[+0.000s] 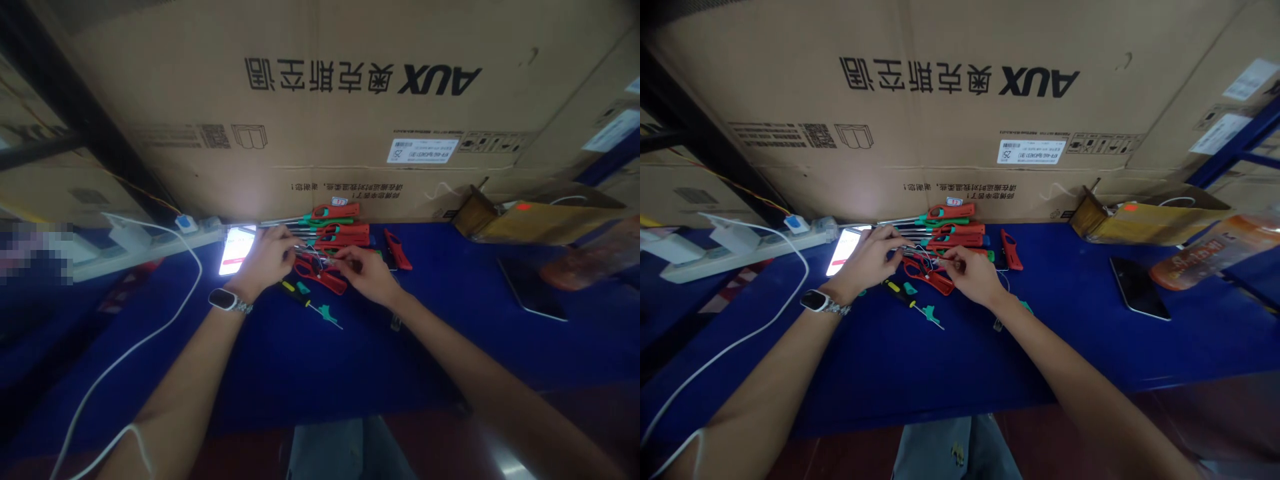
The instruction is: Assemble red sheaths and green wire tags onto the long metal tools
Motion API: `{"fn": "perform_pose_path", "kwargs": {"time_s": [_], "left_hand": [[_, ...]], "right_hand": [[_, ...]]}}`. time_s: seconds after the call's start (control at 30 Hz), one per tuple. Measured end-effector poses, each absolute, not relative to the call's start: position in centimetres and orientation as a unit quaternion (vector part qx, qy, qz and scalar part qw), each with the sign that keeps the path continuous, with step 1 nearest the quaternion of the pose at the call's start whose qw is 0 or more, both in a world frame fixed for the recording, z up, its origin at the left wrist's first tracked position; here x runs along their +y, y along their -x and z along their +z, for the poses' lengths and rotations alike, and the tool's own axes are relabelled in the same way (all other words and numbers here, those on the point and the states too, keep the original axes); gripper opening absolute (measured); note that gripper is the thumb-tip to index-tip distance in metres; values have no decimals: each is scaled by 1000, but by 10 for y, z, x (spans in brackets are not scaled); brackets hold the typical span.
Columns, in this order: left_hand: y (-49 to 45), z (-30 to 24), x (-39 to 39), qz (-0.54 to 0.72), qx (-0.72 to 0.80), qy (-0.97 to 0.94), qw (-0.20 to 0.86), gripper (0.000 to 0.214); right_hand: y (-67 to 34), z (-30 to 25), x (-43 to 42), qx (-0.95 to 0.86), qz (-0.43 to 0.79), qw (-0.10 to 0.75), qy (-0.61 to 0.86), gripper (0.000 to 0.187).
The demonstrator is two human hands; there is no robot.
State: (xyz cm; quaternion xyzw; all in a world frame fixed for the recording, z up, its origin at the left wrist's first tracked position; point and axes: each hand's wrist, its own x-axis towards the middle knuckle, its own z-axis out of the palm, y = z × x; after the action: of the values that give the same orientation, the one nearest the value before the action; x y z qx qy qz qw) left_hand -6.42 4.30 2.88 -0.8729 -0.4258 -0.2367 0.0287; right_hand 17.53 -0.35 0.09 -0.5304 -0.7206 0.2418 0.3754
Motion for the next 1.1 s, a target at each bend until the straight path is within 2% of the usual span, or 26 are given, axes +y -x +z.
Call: {"fn": "perform_pose_path", "kwargs": {"time_s": [0.2,0.37,0.5,0.73,0.97,1.1], "left_hand": [[65,29,42,-235,-431,871,23,30],[63,30,40,-225,-426,876,21,31],[63,31,40,-211,-425,880,14,30],[63,31,39,-200,-429,881,24,30],[62,31,39,-192,-440,878,6,33],[62,28,40,-189,-439,878,-15,36]], "right_hand": [[-175,11,-17,-769,227,309,512,33],[-170,24,-20,-798,170,201,542,54],[-162,23,-12,-785,172,202,560,41],[-163,13,11,-757,326,276,494,17],[-162,16,10,-728,398,291,476,10],[-161,17,-1,-747,344,271,500,15]]}}
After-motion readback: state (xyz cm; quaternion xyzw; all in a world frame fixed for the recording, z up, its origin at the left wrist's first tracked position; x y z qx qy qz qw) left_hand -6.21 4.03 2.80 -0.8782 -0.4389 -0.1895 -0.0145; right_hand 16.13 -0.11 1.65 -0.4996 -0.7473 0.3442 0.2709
